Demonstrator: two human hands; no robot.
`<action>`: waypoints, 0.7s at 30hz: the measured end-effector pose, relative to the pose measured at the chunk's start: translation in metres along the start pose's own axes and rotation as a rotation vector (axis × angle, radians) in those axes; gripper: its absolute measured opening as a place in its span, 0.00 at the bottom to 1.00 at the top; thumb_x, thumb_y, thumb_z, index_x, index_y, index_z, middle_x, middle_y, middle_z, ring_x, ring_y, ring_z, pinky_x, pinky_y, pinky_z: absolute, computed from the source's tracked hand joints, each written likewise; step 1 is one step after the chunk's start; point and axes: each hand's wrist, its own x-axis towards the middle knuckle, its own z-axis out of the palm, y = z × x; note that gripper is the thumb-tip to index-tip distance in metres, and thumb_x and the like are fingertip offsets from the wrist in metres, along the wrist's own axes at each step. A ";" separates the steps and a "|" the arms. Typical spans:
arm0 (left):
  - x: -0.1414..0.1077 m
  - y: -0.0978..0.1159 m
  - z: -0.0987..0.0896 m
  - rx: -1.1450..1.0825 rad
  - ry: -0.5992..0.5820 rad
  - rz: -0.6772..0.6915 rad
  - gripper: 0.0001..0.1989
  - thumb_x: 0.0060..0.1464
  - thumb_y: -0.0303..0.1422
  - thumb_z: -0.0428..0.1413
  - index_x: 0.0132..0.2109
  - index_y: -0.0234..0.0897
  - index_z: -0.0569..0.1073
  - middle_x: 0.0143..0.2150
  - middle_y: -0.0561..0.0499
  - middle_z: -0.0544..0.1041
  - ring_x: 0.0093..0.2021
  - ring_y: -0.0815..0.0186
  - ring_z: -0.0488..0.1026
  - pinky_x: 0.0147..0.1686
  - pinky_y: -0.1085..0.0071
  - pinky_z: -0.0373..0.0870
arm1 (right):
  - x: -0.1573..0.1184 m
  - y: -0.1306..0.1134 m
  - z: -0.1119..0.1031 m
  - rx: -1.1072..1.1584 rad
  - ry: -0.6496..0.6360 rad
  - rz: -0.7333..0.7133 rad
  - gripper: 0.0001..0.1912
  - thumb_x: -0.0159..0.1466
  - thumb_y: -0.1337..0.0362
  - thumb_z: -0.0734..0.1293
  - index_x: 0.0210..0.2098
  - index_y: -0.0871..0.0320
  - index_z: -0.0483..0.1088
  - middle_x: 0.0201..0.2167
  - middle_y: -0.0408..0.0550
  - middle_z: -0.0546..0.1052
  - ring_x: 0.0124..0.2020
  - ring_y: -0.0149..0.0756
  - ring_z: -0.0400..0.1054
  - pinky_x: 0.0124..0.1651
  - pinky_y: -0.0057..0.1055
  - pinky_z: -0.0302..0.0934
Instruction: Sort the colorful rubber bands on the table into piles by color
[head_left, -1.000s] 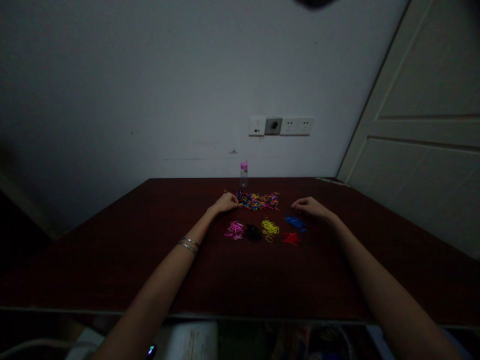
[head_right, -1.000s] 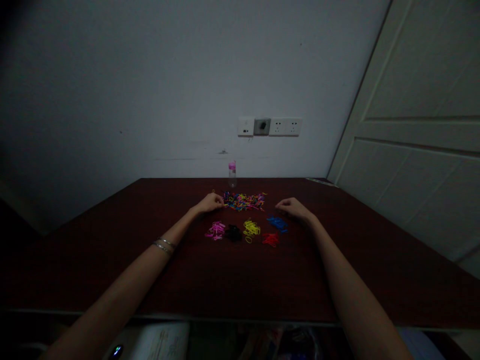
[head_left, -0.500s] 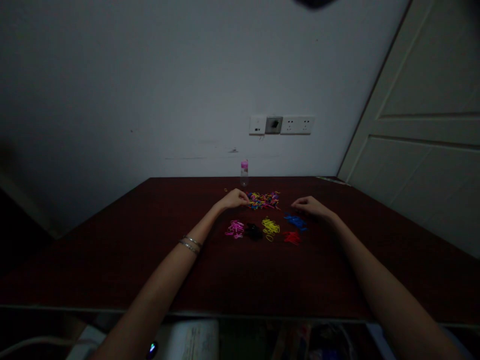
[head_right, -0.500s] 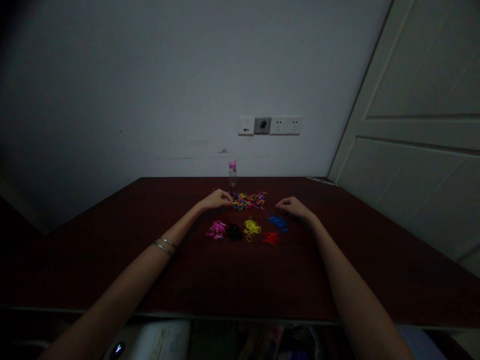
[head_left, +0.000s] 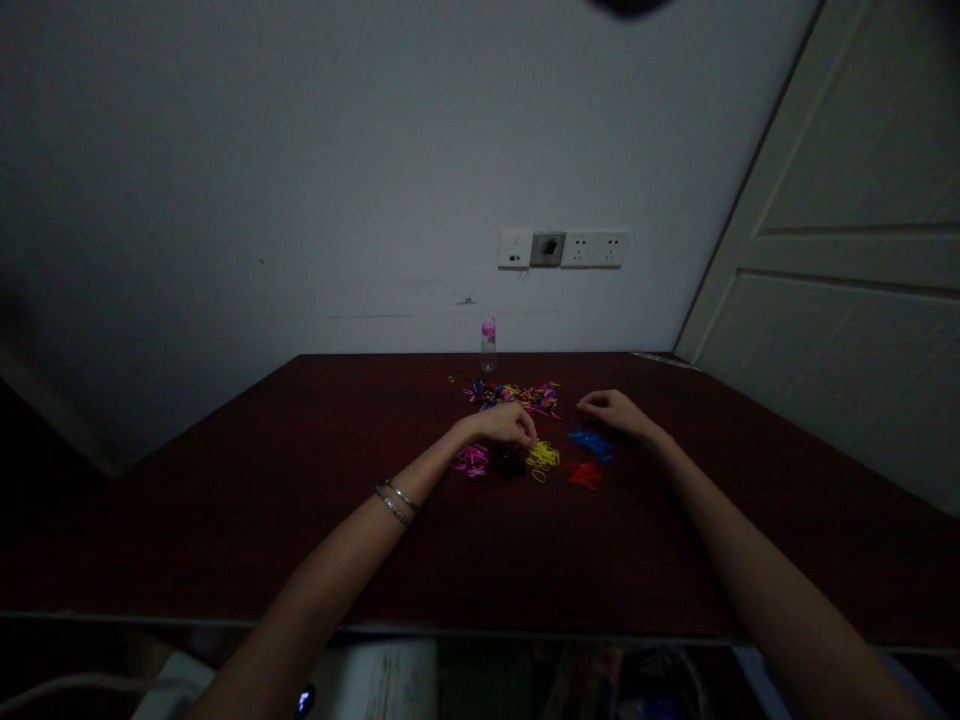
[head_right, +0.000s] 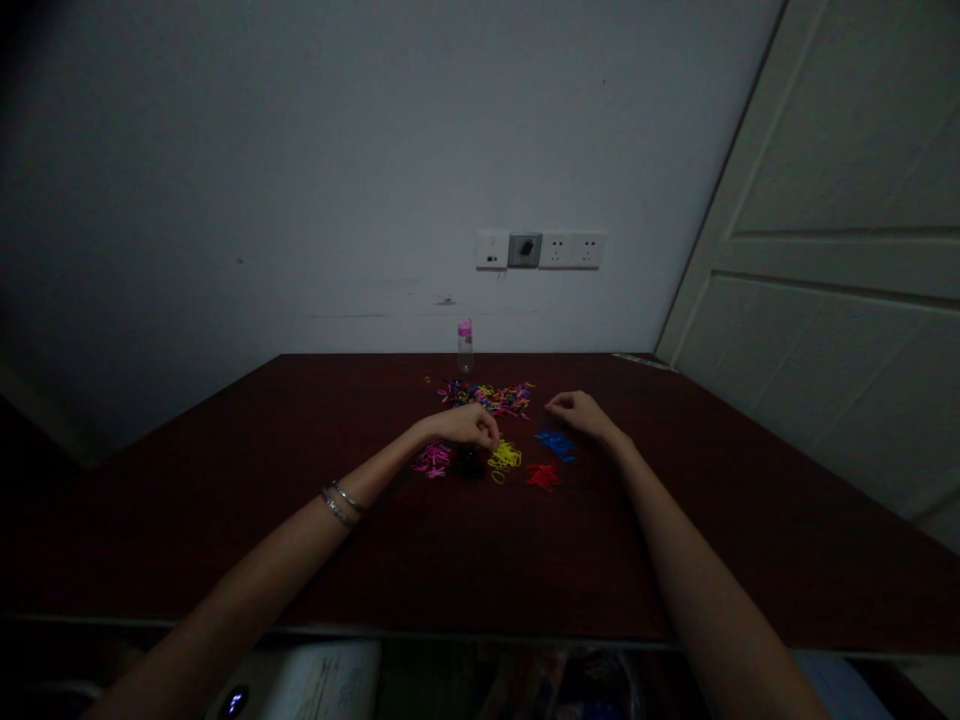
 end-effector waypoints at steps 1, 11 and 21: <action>0.001 -0.001 0.000 -0.001 -0.005 0.001 0.07 0.39 0.28 0.57 0.29 0.31 0.77 0.22 0.51 0.73 0.22 0.73 0.65 0.23 0.78 0.57 | 0.001 -0.001 0.002 -0.041 0.015 -0.041 0.15 0.54 0.56 0.63 0.32 0.61 0.73 0.26 0.47 0.75 0.27 0.32 0.66 0.30 0.27 0.59; -0.001 -0.024 -0.014 -0.149 0.161 -0.045 0.08 0.41 0.31 0.57 0.29 0.30 0.77 0.19 0.53 0.69 0.21 0.74 0.62 0.23 0.77 0.56 | 0.007 -0.017 0.022 -0.191 0.058 -0.367 0.12 0.55 0.68 0.63 0.37 0.56 0.73 0.40 0.50 0.72 0.42 0.39 0.66 0.48 0.35 0.59; -0.019 -0.080 -0.037 -0.267 0.596 -0.294 0.15 0.43 0.38 0.57 0.33 0.28 0.76 0.16 0.56 0.64 0.16 0.77 0.54 0.17 0.78 0.48 | 0.011 -0.018 0.033 -0.262 -0.019 -0.473 0.15 0.57 0.67 0.61 0.43 0.56 0.72 0.45 0.52 0.72 0.48 0.40 0.63 0.53 0.41 0.56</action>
